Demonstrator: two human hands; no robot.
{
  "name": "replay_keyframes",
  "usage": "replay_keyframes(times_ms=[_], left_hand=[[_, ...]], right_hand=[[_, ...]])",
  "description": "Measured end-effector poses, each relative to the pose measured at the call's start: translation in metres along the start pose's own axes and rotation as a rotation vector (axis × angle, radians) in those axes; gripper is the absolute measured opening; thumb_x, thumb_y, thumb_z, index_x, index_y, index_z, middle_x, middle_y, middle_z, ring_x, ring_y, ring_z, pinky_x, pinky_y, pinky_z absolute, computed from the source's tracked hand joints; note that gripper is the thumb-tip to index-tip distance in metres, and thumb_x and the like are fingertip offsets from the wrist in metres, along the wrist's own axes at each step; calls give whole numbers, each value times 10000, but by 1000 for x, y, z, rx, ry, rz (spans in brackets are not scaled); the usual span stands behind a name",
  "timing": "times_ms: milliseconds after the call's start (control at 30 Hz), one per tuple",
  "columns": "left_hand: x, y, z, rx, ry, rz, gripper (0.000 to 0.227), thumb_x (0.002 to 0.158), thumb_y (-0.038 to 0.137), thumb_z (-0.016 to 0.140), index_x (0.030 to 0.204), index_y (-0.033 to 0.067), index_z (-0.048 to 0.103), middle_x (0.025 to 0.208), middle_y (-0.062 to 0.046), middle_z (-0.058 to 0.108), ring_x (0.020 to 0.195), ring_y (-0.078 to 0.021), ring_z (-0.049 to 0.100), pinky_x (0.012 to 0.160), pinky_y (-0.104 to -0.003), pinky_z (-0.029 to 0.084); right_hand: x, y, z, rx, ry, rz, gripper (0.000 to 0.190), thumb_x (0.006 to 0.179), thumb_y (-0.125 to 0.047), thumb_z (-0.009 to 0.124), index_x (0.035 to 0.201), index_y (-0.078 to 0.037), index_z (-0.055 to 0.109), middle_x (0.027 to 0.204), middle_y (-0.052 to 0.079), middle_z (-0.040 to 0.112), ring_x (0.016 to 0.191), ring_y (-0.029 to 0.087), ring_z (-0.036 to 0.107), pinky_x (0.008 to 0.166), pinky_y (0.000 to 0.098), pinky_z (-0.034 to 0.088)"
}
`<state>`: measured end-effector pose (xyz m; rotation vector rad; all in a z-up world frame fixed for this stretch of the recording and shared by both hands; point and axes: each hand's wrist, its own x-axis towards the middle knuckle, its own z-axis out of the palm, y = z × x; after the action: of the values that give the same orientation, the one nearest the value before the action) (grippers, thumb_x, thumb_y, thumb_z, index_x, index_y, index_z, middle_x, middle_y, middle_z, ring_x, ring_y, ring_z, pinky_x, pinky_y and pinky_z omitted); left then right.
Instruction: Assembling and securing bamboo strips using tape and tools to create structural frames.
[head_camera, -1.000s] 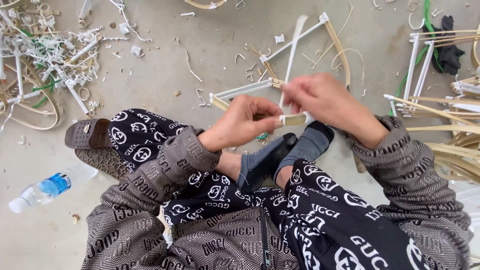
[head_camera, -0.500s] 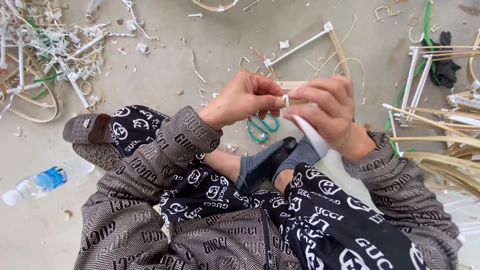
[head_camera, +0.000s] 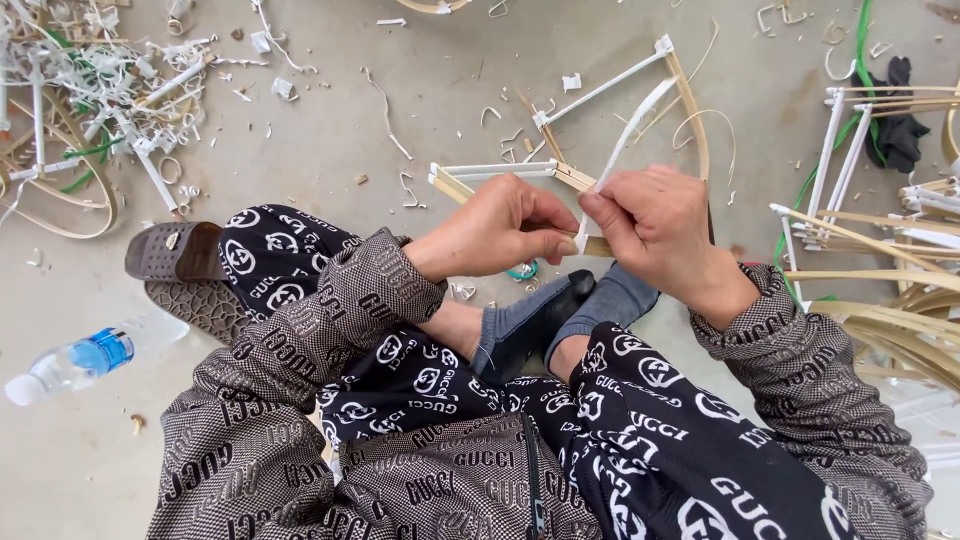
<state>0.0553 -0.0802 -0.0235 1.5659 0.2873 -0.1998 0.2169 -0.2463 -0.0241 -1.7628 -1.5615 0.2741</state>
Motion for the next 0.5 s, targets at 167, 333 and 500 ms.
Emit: replay_keyframes(times_ms=[167,333,500], left_hand=[[-9,8,9,-5,28,105,222,872,69,757,1074,2,695,866,-32,772,808,-46,715,712,-222,582],[-8,-9,17,25,31,210,165,910,47,731,1061,-17,748,933,-33,781,869,-59,727,775,-230,591],[2,-5,2,-203,30,-115,157,929,139,728,958,-10,765,771,-41,744,665,-74,670,580,-233,543]], right_hand=[[-5,24,9,472,-407,653,216,993,-228,679,899,-43,740,587,-10,510,539,58,431,474,273,328],[-9,49,17,729,-702,839,219,967,-220,653,918,-32,754,619,-37,596,529,52,508,467,243,371],[10,0,-27,155,-158,409,143,1044,-192,655,1082,-78,734,874,-22,705,690,114,642,611,282,477]])
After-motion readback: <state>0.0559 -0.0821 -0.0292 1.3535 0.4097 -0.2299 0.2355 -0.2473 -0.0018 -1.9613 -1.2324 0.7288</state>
